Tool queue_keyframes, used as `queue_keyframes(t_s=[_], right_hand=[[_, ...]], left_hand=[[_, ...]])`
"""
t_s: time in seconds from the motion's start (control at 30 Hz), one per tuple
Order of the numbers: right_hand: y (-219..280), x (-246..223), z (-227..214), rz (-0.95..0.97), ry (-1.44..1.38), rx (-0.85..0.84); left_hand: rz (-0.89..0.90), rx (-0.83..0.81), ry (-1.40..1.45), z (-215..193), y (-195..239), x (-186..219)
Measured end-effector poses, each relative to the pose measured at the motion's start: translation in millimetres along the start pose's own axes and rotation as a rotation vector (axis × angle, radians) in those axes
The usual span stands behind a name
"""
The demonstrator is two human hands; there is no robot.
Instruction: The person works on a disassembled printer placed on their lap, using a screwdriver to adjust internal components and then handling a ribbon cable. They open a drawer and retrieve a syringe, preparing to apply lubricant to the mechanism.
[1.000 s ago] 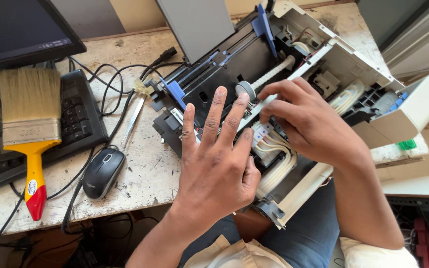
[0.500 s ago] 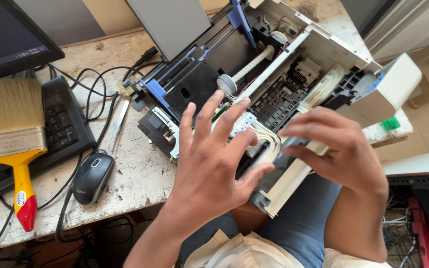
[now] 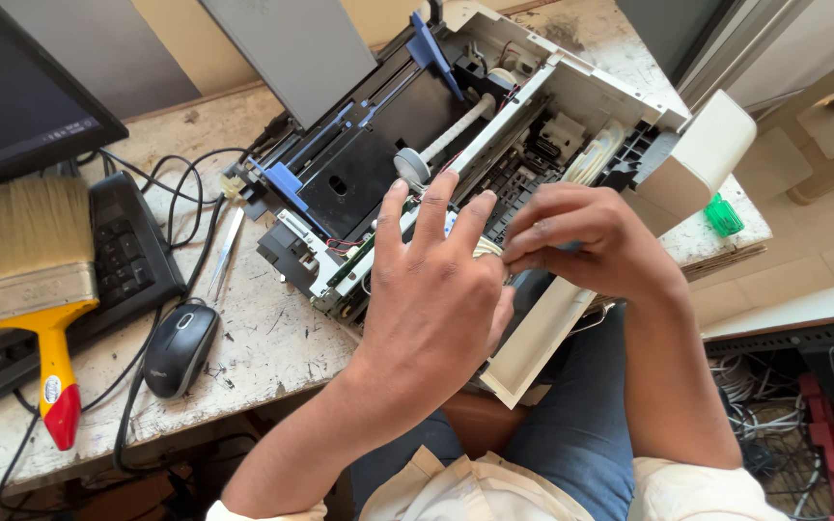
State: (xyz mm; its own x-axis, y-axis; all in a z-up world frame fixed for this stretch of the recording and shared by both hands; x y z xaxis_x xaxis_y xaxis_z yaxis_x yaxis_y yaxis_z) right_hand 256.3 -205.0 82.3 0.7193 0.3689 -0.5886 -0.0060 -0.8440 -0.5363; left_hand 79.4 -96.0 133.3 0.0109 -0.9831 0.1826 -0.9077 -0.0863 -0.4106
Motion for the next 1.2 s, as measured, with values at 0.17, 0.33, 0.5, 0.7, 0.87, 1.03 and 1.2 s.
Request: queue_keyframes(t_s=[0.17,0.33,0.5,0.7,0.87,1.03,1.2], right_hand=[[5,8,3,0.066,-0.129,0.000],[12,16,4,0.057,-0.176,0.040],[19,25,10,0.149,-0.188,0.155],[28,34,11,0.195,-0.261,0.213],[32,39,15,0.230,-0.284,0.261],[37,43,16,0.268,-0.313,0.280],[37,43,19,0.291,-0.438,0.305]], left_hand=[[-0.031,0.029,0.000,5,-5,8],[0.020,0.033,-0.084,7,-7,12],[0.179,-0.013,-0.413,7,-17,17],[0.263,-0.050,-0.355,-3,-12,12],[0.181,-0.137,-0.317,3,-13,17],[0.102,-0.172,-0.323,12,-24,32],[0.075,-0.244,-0.538,28,-35,42]])
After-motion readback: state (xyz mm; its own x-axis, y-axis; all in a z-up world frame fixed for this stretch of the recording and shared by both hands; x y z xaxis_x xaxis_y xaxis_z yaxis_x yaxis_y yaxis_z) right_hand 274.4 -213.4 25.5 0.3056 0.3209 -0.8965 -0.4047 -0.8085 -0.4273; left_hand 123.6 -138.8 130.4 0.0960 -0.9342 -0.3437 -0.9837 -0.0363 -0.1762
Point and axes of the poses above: each hand's wrist, its own y-axis away from the middle knuckle, its own z-axis out of the palm, x = y × z, the point moved 2 cm from there along -y, towards the middle knuckle
